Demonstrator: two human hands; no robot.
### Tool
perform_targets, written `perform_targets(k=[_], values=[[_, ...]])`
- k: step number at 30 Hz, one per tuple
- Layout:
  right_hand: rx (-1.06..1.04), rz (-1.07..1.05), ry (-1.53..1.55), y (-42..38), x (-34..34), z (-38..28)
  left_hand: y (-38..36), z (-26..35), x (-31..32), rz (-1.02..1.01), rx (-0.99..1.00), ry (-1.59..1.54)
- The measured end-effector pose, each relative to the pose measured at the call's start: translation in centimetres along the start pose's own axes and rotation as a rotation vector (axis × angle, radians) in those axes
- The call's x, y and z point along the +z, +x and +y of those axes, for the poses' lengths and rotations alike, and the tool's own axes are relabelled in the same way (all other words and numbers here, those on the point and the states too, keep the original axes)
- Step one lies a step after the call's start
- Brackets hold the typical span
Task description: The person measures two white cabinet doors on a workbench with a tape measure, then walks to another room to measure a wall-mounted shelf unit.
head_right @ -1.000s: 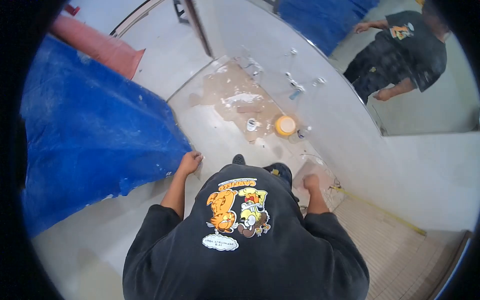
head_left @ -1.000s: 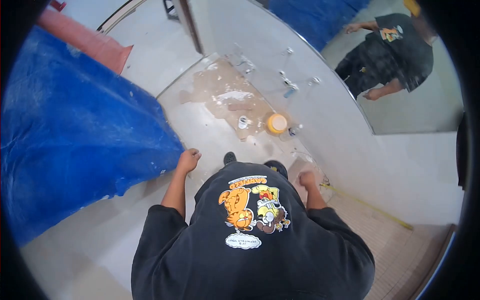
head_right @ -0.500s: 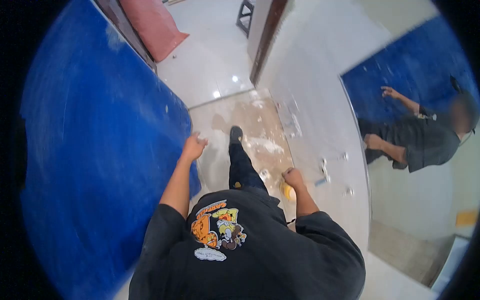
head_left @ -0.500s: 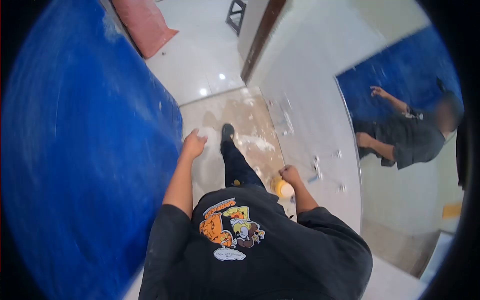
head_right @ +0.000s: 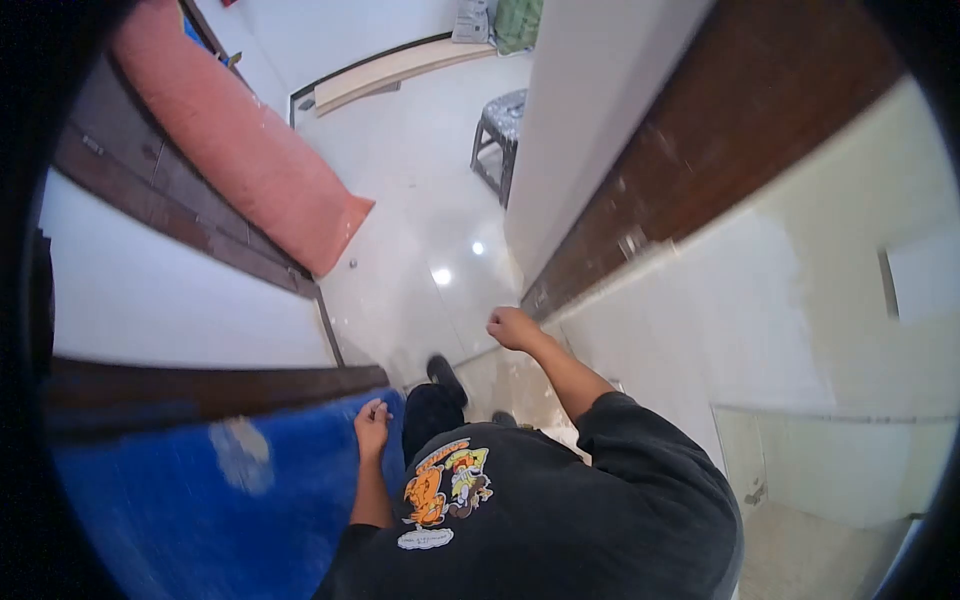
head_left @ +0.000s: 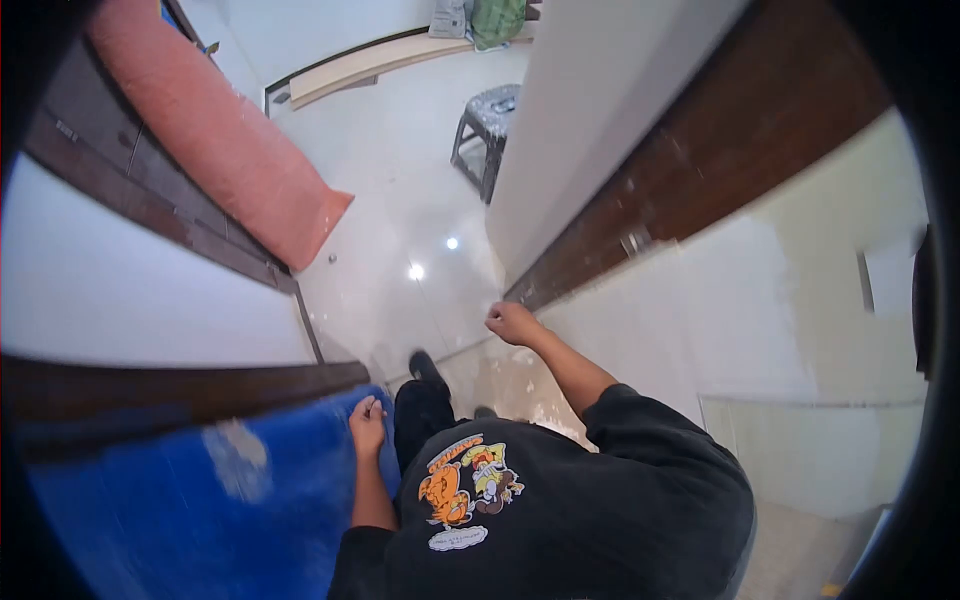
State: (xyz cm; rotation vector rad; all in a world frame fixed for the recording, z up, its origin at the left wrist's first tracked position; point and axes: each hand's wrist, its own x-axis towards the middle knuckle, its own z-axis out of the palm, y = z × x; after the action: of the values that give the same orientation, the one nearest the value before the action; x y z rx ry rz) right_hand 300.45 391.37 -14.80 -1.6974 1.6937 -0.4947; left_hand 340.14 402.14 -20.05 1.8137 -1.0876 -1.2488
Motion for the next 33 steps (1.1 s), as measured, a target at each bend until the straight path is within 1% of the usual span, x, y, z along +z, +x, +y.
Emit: perform_targets(k=[2,4,5,6,8,9,10,12,14,16,18,19,21,22,23,24,25,26,27,28,30,32,33], values=[[-0.066,0.071,0.093,8.2,0.0,-0.8,6.0,2.8,0.5,0.017,-0.062,-0.109],[-0.031,-0.136,-0.07,14.2,-0.7,-0.5,12.3,5.0,0.1,-0.008,-0.105,-0.19],[-0.016,-0.224,-0.155,17.7,-1.9,-0.6,16.3,6.6,-0.4,-0.043,-0.118,-0.031],[0.037,-0.229,-0.136,20.6,-3.2,-0.7,20.7,8.6,-0.4,-0.041,-0.096,-0.044],[0.139,-0.277,-0.102,23.4,-4.8,-0.9,28.4,11.0,-0.8,-0.021,-0.091,-0.083],[0.158,-0.251,-0.081,25.2,-6.1,-0.7,32.7,13.2,-0.9,-0.052,-0.025,-0.012],[0.176,-0.228,-0.052,26.8,-7.1,-0.3,36.3,16.4,-0.3,-0.083,-0.003,0.005],[0.231,-0.158,0.022,29.8,-8.4,-0.2,43.7,25.7,0.7,-0.154,0.049,0.063],[0.295,-0.041,0.086,33.2,-10.3,0.9,50.3,34.6,3.5,-0.234,0.178,0.027],[0.157,-0.138,-0.163,37.5,-10.9,3.5,56.3,42.4,6.8,-0.298,0.285,0.015],[0.149,-0.308,-0.376,42.6,-9.8,7.5,62.3,48.7,10.2,-0.33,0.368,0.036],[0.165,-0.357,-0.369,45.4,-9.6,9.4,66.2,50.1,11.4,-0.357,0.367,0.067],[0.189,-0.462,-0.348,51.8,-9.8,12.8,72.7,51.1,13.2,-0.356,0.344,0.256],[0.194,-0.493,-0.377,56.8,-11.8,15.3,76.4,51.2,14.4,-0.351,0.343,0.341],[0.2,-0.527,-0.389,61.4,-13.4,17.4,81.0,48.0,14.6,-0.331,0.223,0.486],[0.21,-0.576,-0.366,64.2,-13.5,17.5,86.7,42.0,13.5,-0.32,0.234,0.689],[0.362,-0.429,-0.202,66.9,-16.9,15.6,89.4,40.6,13.4,-0.376,0.234,0.857],[0.515,-0.265,-0.057,69.9,-22.9,11.9,90.8,40.2,13.1,-0.464,0.244,1.005],[0.598,-0.117,0.035,72.5,-27.4,8.2,91.9,39.8,12.9,-0.577,0.271,1.117],[0.676,0.037,0.116,75.2,-31.4,6.3,92.6,40.2,13.1,-0.68,0.271,1.176],[0.484,0.085,-0.027,81.2,-35.3,8.2,94.5,42.4,14.7,-0.815,0.231,1.243],[0.325,0.432,-0.142,85.9,-37.0,12.6,97.3,45.3,17.9,-0.87,0.166,1.268],[0.445,0.449,0.059,87.1,-40.0,12.3,99.1,46.6,19.3,-0.888,0.144,1.28]])
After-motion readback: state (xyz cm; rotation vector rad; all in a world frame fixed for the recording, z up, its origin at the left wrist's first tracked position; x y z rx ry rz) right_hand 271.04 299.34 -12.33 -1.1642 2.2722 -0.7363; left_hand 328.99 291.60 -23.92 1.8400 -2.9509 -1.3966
